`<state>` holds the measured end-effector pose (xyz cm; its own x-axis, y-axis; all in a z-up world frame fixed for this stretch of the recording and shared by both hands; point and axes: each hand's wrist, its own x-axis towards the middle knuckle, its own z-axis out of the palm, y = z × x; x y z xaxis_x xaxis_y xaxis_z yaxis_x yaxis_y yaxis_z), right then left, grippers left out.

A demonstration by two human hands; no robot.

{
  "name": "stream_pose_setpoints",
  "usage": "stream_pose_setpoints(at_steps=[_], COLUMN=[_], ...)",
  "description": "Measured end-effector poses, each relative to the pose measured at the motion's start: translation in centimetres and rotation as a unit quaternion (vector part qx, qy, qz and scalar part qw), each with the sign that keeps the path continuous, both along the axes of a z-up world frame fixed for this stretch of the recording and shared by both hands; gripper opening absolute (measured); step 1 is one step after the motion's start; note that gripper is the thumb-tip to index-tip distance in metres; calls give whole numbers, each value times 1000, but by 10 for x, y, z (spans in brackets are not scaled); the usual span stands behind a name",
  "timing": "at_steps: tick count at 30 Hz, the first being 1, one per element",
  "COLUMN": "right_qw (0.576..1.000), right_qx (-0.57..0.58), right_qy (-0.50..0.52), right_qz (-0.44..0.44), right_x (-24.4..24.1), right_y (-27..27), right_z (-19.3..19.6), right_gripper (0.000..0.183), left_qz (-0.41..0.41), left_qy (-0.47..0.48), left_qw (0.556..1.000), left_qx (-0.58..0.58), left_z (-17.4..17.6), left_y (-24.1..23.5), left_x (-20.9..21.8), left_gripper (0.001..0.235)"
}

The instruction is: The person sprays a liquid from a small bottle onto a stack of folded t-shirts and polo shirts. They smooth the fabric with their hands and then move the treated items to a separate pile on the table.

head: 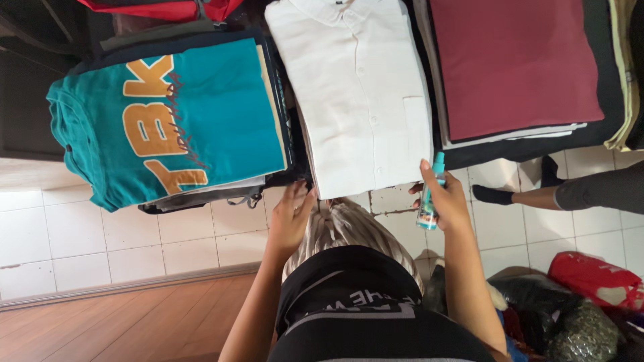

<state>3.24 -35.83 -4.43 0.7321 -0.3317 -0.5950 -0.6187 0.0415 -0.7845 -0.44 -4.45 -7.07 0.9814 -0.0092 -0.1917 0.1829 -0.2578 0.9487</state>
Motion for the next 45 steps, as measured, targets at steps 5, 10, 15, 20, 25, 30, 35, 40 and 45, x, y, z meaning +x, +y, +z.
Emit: stream_pose_setpoints(at_steps=[5, 10, 15, 20, 25, 30, 35, 40, 45], right_qw=[993, 994, 997, 940, 951, 956, 964, 929, 859], right_qx=[114, 69, 21, -288, -165, -132, -155, -264, -378], right_qy=[-17, -79, -66, -170, -239, -184, -80, -127, -283], right_qz=[5, -12, 24, 68, 107, 185, 201, 224, 199], right_x=[-3, -19, -27, -24, 46, 175, 250, 271, 267], right_y=[-8, -7, 9, 16, 11, 22, 31, 29, 18], right_z=[-14, -16, 4, 57, 97, 88, 70, 52, 42], right_gripper=[52, 38, 37, 42, 42, 39, 47, 35, 30], left_qz=[42, 27, -9, 52, 41, 85, 92, 114, 156], left_qy=[4, 32, -26, -124, -274, -317, -144, -121, -190], left_qw=[998, 999, 998, 969, 951, 923, 928, 909, 915], left_qx=[-37, -28, 48, 209, 138, 200, 331, 381, 320], left_z=[-22, -15, 17, 89, 113, 61, 10, 4, 41], left_y=[-7, -3, 4, 7, 11, -2, -7, -7, -9], left_x=[16, 8, 2, 0, 78, 219, 304, 320, 302], left_gripper=[55, 43, 39, 27, 21, 22, 43, 72, 50])
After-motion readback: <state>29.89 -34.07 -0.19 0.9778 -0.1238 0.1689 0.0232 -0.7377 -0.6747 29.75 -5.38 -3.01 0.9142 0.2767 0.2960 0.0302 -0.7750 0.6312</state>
